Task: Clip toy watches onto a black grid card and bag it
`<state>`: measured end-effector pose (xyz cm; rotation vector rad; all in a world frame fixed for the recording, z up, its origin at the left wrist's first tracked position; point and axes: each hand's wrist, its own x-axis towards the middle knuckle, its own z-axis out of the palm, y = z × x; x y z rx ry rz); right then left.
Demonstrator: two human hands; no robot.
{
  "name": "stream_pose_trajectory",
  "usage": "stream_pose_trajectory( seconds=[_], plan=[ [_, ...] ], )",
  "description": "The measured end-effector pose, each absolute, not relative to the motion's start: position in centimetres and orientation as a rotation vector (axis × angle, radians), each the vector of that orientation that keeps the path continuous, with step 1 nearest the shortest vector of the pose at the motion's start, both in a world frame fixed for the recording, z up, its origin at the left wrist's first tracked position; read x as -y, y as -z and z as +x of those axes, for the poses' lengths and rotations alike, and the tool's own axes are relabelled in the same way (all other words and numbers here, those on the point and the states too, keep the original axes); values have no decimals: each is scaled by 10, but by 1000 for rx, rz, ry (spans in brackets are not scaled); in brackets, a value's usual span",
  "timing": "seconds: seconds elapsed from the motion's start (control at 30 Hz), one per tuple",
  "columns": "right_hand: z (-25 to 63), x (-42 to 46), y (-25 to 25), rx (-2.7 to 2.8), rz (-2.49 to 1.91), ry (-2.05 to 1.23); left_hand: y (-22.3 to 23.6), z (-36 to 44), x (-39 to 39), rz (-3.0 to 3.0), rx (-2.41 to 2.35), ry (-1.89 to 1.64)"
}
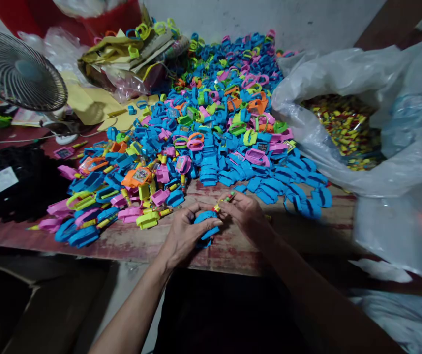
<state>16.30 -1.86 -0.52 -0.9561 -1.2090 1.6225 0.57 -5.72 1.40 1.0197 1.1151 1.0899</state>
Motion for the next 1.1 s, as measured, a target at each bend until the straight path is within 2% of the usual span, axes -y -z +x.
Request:
stream_pose_trajectory(
  seconds=[0.33, 0.67, 0.9, 1.1],
  plan=[
    [168, 32, -9, 1334, -1059, -1387, -3, 14, 65, 856, -1001, -1078],
    [182, 27, -3, 1461, -1015, -1392, -3, 15, 66, 908, -1003, -962],
    [183, 32, -6, 1450, -1005, -1408, -4, 14, 66, 1008, -1030, -909],
    [181, 35, -9, 1465, -978, -1263, -6, 8, 61, 1331, -1144, -893]
  ],
)
